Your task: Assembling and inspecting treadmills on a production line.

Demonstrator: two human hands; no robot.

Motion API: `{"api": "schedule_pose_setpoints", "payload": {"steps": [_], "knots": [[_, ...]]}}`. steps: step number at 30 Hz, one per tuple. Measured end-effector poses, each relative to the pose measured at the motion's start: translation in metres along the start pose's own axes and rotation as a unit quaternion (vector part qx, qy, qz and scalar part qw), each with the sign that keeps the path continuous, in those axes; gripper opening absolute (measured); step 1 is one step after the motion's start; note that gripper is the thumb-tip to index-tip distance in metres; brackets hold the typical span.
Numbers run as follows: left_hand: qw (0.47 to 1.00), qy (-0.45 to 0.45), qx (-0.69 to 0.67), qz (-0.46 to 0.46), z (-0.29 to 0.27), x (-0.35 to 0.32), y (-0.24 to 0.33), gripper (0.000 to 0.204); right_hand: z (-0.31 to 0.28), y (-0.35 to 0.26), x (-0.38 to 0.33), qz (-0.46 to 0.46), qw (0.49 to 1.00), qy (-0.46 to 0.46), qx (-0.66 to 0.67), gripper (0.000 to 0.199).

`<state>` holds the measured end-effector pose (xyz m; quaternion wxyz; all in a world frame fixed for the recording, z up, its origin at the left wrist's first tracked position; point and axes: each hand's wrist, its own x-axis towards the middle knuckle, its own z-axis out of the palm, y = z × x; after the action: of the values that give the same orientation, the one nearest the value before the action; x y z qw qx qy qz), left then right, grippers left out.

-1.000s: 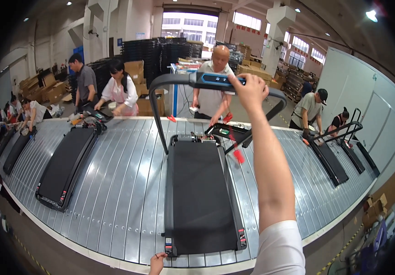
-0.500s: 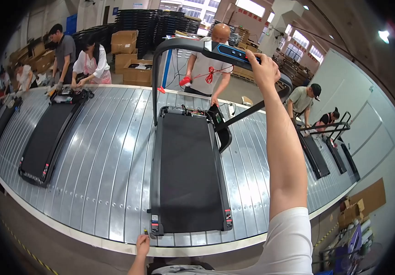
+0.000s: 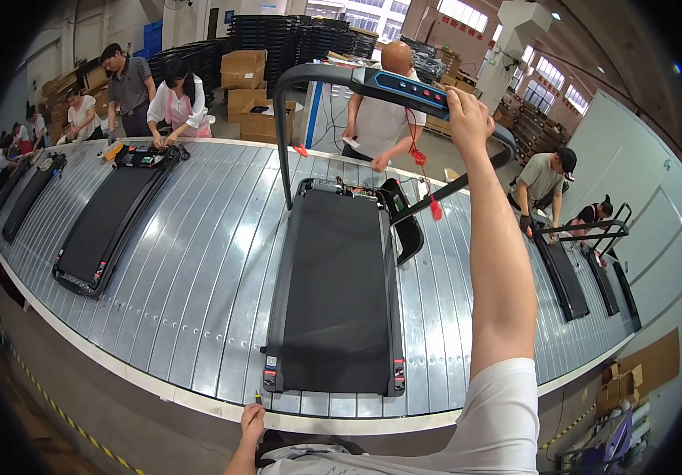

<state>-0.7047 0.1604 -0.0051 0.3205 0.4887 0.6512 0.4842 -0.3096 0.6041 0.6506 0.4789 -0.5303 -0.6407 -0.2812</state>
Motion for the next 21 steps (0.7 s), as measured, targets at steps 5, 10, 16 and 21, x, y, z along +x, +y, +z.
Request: {"api": "schedule_pose_setpoints", "payload": {"steps": [5, 10, 16, 21], "knots": [[0.999, -0.019, 0.034, -0.018, -0.015, -0.003, 0.006, 0.013, -0.003, -0.017, -0.006, 0.007, 0.998, -0.018, -0.055, 0.034], [0.989, -0.097, 0.09, -0.062, -0.022, 0.004, 0.004, 0.016, -0.017, -0.016, -0.008, 0.013, 0.991, -0.005, -0.132, 0.037], [0.971, -0.174, 0.142, -0.081, -0.037, -0.022, 0.007, 0.02, -0.004, -0.027, -0.015, 0.045, 0.987, -0.142, -0.066, 0.036], [0.964, -0.165, 0.165, -0.124, -0.068, -0.076, 0.026, 0.026, 0.008, 0.091, -0.002, -0.321, 0.895, -0.15, -0.271, 0.047]]}}
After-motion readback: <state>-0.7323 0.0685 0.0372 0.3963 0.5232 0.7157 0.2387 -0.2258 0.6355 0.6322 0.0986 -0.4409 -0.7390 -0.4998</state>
